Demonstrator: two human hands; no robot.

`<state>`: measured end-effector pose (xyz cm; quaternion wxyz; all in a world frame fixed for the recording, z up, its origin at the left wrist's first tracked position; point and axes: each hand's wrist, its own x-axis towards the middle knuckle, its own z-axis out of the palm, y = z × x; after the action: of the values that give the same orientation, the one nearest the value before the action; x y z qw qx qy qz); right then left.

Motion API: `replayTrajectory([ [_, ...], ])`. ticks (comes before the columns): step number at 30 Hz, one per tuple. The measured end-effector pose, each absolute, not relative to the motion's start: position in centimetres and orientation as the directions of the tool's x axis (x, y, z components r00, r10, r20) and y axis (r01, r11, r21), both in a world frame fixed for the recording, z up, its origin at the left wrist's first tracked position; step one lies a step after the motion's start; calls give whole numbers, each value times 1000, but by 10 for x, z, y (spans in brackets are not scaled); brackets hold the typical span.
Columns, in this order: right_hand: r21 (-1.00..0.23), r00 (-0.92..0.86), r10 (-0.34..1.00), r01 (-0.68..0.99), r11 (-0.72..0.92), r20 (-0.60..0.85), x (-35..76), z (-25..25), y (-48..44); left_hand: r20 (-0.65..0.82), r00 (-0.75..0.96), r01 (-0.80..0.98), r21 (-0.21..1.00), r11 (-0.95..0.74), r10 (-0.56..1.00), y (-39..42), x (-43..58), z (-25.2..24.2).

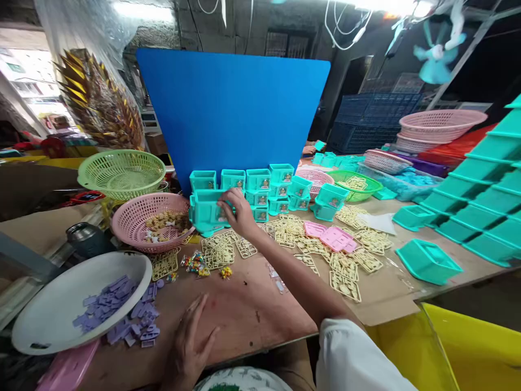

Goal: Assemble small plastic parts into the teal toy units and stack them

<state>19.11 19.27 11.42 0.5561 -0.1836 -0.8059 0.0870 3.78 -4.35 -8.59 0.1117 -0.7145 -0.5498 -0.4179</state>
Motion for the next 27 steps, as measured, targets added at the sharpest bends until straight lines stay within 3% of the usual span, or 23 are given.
replayTrajectory([
  [4,-322,-244,365,201,925,898,139,116,258,713,24,885,311,-346,701,-44,38,-83],
  [9,-336,-289,416,289,896,862,109,89,296,709,71,899,260,-353,701,-45,35,-89],
  [27,-227,-324,379,420,879,867,126,65,279,686,72,901,266,-342,724,-44,34,-90],
])
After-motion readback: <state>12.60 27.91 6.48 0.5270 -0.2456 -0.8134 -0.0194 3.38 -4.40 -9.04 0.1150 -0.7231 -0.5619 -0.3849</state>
